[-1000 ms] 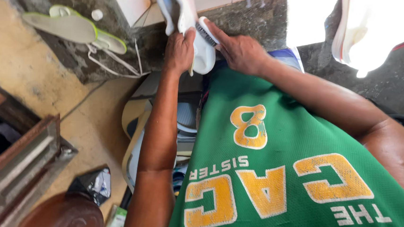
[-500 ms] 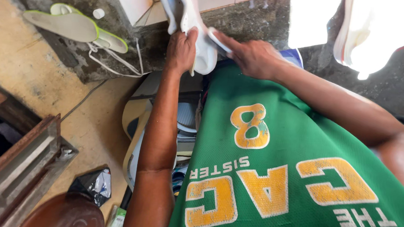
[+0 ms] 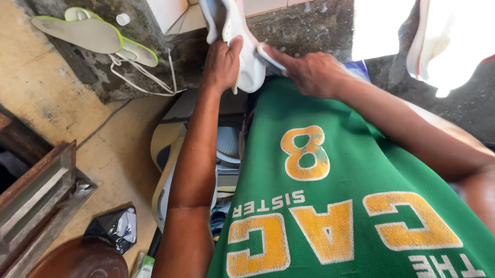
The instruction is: The person scrubs a white sneaker with a brush and water at a tiled sink, then rinses it. They repeat the process on a second sneaker and finally scrub a pair of white shoelaces.
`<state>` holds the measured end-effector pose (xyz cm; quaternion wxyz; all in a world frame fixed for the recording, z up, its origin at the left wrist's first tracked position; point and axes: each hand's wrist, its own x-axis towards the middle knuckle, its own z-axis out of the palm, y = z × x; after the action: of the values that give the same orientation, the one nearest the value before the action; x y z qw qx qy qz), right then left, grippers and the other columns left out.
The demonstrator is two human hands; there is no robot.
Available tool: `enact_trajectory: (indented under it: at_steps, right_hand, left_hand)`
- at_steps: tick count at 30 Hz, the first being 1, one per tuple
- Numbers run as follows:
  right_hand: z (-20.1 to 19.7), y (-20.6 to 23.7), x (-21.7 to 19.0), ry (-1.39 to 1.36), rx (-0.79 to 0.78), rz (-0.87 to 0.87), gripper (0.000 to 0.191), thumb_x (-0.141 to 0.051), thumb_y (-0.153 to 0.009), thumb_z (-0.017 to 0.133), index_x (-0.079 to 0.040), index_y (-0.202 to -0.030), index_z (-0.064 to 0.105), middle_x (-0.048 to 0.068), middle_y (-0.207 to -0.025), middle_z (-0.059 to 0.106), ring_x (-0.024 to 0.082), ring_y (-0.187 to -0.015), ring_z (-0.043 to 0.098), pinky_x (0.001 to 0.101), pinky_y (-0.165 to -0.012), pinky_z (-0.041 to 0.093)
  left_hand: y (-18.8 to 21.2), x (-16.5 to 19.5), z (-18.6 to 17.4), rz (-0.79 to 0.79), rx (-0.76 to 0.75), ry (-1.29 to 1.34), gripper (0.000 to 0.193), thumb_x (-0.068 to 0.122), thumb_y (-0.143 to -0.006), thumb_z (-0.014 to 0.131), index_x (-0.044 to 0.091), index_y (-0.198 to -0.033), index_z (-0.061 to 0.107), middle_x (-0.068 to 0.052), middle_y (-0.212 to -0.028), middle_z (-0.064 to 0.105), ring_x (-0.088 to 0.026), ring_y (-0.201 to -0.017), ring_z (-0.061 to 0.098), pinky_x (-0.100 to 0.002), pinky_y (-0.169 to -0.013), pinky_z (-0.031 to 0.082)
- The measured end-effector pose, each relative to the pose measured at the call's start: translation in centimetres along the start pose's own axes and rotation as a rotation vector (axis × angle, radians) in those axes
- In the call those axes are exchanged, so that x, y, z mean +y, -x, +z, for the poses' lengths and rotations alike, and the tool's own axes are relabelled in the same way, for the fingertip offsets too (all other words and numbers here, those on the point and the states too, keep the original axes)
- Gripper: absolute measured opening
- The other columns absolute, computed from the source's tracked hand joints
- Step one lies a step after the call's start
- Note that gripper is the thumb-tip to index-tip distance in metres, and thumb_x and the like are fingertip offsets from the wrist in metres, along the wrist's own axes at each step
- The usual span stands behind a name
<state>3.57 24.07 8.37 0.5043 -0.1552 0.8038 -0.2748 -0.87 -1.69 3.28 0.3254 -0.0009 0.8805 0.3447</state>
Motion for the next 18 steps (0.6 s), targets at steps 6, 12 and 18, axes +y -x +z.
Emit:
enact_trajectory:
  at_steps: [6,12,18]
  right_hand:
    - [0.4,0.8,1.8,-0.591,0.720,-0.401,0.071,-0.034,-0.121,0.055,-0.025,-0.169,0.005,0.016,-0.103,0.073,0.026,-0.090,0.073,0.0415,-0.081,0.056]
    - [-1.9,-0.3,-1.5,-1.664,0.236,-0.433,0.092,-0.043,-0.106,0.061,-0.019,-0.175,0.004,0.007,-0.126,0.070,0.005,-0.053,0.046,0.0195,-0.047,0.042]
    - [-6.5,2.3,-3.5,-1.388,0.356,-0.490,0.116,-0.039,-0.095,0.081,-0.016,-0.174,-0.001,0.009,-0.097,0.059,0.006,-0.054,0.043,0.0219,-0.045,0.040]
  left_hand:
    - [1.0,0.9,-2.5,0.065,0.074,0.393,0.040,0.029,-0.108,0.051,-0.007,-0.116,0.065,-0.016,-0.104,0.070,-0.027,-0.096,0.064,-0.043,-0.086,0.050]
    - [3.8,7.1,-5.2,0.156,-0.001,0.682,0.035,0.025,-0.108,0.051,-0.006,-0.117,0.064,-0.006,-0.103,0.069,-0.013,-0.095,0.061,-0.033,-0.087,0.051]
    - [4.7,12.9,-9.2,0.431,-0.109,0.434,0.038,0.029,-0.096,0.067,-0.004,-0.114,0.068,-0.012,-0.099,0.077,-0.019,-0.088,0.075,-0.036,-0.083,0.061]
